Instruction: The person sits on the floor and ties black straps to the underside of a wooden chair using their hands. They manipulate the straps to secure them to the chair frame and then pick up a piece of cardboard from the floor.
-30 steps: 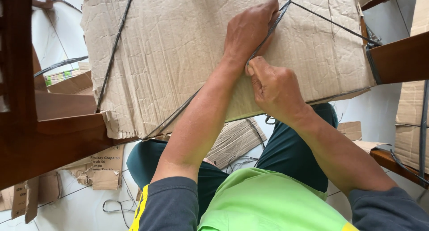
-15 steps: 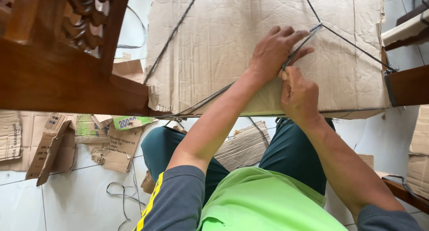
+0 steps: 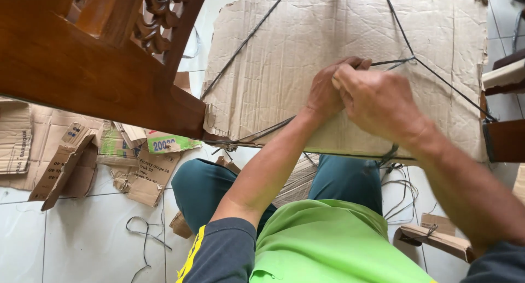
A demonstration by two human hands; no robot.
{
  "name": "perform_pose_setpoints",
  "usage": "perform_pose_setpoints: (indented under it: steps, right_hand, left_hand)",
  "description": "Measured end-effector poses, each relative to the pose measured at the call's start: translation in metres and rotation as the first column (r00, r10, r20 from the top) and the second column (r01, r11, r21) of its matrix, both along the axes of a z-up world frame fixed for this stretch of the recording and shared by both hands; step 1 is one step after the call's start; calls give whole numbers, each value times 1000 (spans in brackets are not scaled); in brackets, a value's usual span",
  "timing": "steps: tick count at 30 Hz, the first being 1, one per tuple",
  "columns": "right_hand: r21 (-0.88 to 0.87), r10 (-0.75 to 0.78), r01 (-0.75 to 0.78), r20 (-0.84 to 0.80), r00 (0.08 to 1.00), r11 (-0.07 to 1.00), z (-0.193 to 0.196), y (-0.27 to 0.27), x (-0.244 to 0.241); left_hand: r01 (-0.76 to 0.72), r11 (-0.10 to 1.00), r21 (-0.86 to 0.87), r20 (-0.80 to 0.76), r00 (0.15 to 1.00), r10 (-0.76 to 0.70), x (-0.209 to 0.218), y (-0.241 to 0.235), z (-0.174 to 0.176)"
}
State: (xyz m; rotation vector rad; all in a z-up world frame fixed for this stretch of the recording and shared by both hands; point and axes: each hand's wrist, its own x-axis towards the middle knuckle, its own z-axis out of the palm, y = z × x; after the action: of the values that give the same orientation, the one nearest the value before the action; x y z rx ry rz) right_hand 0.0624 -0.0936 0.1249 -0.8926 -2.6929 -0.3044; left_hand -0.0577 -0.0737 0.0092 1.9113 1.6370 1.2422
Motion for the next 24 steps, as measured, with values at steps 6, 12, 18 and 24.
perform_pose_setpoints:
  steps: [6, 12, 18, 24]
  right_hand:
    - [-336, 189, -124, 169, 967, 934, 37, 62, -68]
    - [-722, 63, 68, 153, 986, 689, 63, 92, -122]
    - [-911, -244, -106, -217, 945, 400, 36, 145, -119]
    - [-958, -638, -241, -285, 716, 157, 39, 181, -112]
  left_hand:
    - [-259, 955, -145, -13, 965, 260, -25, 17, -19]
    - [-504, 861, -66, -138, 860, 492, -75, 14, 9]
    - [-593, 795, -124, -183, 801, 570, -93, 38, 21]
    - [-681, 732, -37, -240, 717, 655, -101, 63, 1]
